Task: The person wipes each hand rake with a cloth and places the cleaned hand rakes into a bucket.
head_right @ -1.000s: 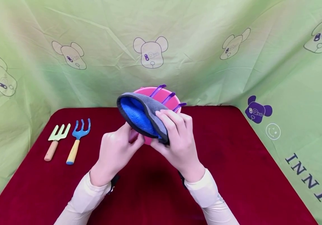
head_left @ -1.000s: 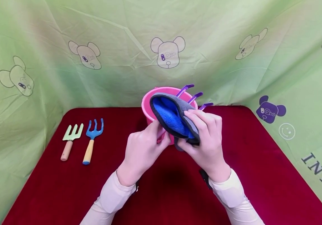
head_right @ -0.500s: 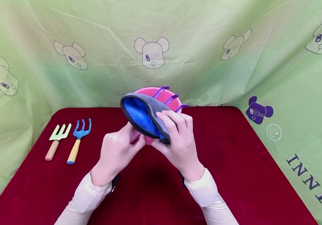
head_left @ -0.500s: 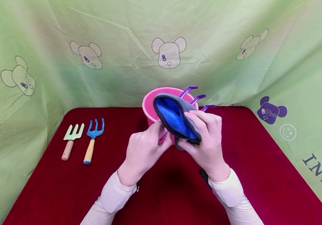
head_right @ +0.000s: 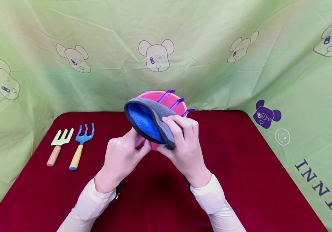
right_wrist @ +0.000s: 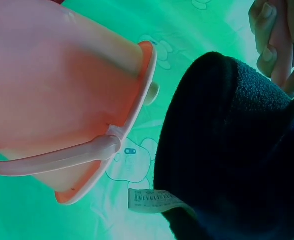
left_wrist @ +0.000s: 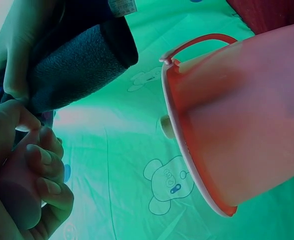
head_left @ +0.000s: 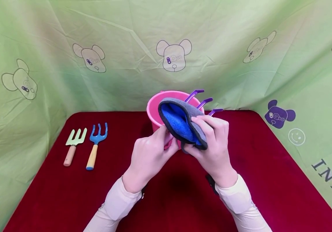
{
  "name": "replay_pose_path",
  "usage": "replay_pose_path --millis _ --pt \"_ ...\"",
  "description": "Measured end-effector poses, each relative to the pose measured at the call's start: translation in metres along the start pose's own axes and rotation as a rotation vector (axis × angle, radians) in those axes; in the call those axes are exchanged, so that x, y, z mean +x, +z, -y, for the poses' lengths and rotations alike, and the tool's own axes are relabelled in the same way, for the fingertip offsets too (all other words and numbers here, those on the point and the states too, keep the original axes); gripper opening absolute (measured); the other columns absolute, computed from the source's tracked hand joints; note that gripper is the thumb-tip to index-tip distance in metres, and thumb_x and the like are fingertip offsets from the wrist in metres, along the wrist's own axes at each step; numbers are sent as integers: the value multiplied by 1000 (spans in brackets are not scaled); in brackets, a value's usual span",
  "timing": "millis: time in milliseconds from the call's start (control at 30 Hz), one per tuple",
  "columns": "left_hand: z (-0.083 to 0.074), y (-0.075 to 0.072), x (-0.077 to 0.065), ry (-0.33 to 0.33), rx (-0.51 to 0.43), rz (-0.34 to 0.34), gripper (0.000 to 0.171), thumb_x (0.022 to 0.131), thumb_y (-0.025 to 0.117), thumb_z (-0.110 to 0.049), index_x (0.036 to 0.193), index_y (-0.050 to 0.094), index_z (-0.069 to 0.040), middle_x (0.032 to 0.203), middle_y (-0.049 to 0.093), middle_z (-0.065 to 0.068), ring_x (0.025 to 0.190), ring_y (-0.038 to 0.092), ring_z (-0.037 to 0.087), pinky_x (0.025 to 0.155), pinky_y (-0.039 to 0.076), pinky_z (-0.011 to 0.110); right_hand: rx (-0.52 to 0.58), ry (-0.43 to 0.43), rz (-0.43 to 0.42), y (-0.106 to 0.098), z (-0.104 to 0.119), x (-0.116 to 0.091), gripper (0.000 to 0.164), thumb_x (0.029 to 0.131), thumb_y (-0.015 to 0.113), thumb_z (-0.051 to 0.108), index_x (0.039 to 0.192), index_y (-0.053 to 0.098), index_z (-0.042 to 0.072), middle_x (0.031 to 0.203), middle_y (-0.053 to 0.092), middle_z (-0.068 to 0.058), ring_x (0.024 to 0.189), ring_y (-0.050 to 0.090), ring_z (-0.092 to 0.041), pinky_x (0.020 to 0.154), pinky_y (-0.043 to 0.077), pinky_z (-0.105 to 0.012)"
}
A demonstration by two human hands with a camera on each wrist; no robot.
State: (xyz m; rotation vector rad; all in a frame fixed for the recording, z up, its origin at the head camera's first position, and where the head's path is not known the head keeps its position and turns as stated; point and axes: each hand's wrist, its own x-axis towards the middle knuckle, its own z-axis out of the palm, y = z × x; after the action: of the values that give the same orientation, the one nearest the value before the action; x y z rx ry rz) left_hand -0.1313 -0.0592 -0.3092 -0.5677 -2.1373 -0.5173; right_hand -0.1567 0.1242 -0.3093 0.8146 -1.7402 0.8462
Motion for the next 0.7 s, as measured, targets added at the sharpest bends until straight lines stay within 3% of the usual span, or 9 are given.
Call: replay_pose_path --millis 233,700 --pt "0 0 0 3 3 1 17 89 69 -20 99 60 -9 61 49 -6 44 36 8 39 33 25 1 -5 4 1 -2 -3 44 90 72 31 118 61 -1 117 58 -24 107 50 -42 90 40 -47" --pt "1 1 0 6 11 2 18 90 70 -22 96 61 -8 60 51 -6 44 39 9 40 36 25 -7 44 58 -1 0 1 49 77 75 18 123 64 3 123 57 -24 109 49 -44 90 40 -51"
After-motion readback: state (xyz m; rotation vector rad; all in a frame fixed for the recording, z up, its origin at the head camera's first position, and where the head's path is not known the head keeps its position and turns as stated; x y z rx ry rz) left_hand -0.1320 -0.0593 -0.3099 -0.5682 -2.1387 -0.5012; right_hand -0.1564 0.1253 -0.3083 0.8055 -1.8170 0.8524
